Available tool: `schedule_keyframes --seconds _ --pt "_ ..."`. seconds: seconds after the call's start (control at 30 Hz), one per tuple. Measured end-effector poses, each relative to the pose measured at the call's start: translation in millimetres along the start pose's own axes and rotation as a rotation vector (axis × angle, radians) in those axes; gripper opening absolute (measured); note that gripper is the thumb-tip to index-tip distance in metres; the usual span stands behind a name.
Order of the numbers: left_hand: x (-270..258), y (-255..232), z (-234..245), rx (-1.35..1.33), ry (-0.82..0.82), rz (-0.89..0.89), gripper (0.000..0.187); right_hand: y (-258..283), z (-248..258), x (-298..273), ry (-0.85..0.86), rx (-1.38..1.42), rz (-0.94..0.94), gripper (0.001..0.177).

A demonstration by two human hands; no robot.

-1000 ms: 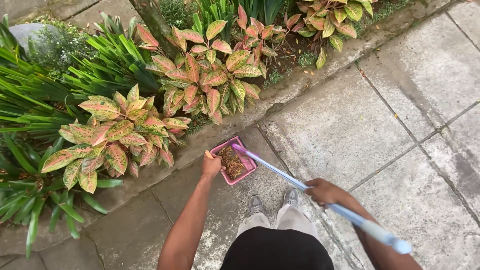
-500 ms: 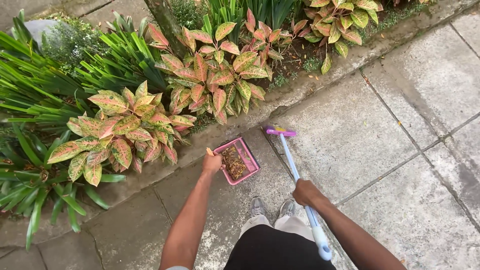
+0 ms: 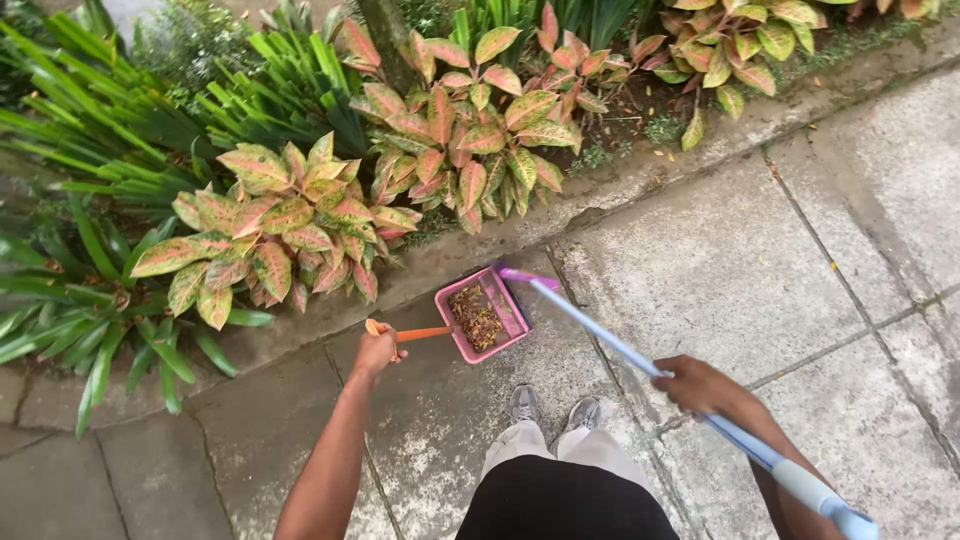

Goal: Sweeping dirt and leaves from a concrete walkway into a dustpan using a broom.

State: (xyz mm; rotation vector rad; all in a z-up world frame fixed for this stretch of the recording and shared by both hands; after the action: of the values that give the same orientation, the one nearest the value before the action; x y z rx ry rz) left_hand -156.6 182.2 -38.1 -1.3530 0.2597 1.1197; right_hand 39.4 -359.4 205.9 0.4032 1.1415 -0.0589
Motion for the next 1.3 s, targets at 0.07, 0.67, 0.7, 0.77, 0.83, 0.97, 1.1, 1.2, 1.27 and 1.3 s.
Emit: schedule_keyframes --seconds 0.07,0.67,0.7,0.77,0.83,0.97,1.1,1.2,1.27,1.3 --pt "-19.9 1.5 15.3 0.009 -0.026 0.021 0.008 -6.7 1.8 28.2 -0.035 -0.018 -0.003 0.047" --pt "3.1 -19.4 -6.2 0.04 -0.072 -0.003 0.02 63.0 -66.5 36.6 0.099 -0.228 0.155 0.041" --pt "7.8 -23.7 -9.8 0.024 -0.037 -0.03 0.026 57.0 -62.2 23.8 0.166 -0.167 0.134 0.041" --pt "12.9 -34.2 -23.2 0.007 0.016 0.012 0.028 34.8 -48.7 12.4 0.189 -0.063 0.119 0.042" --pt "10.3 -50.7 -35.7 -0.009 0.063 0.057 0.031 13.8 -38.3 5.2 0.215 0.039 0.111 0.043" --pt "-0.1 -80.8 -65.2 -0.052 0.132 0.105 0.021 -36.6 -14.0 1.3 0.165 0.145 0.093 0.045" --pt "-5.0 -106.8 -110.4 -0.026 0.225 0.09 0.021 -110.6 34.9 11.0 -0.02 0.308 0.03 0.047" --pt "11.0 -111.2 -164.7 -0.052 0.31 0.073 0.021 -165.9 78.7 13.4 -0.174 0.448 0.002 0.048" --pt "14.7 -130.0 -205.8 -0.004 0.349 0.044 0.023 -206.6 98.3 24.2 -0.25 0.564 0.009 0.048" --pt "14.1 -135.4 -222.8 0.025 0.356 0.035 0.025 -225.9 109.3 30.0 -0.295 0.655 0.023 0.048"
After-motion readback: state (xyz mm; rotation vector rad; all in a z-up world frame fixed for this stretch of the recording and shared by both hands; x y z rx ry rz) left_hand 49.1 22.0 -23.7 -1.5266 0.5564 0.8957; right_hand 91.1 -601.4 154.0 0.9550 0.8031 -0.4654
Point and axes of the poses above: each hand's wrist, its own x-axis towards the middle knuckle, its own z-axis out of the back of the hand, y = z × x, the point moved 7 cm from there along x, towards the middle knuckle, and after that the axes turned 10 degrees about x, right-handed, at the moved point
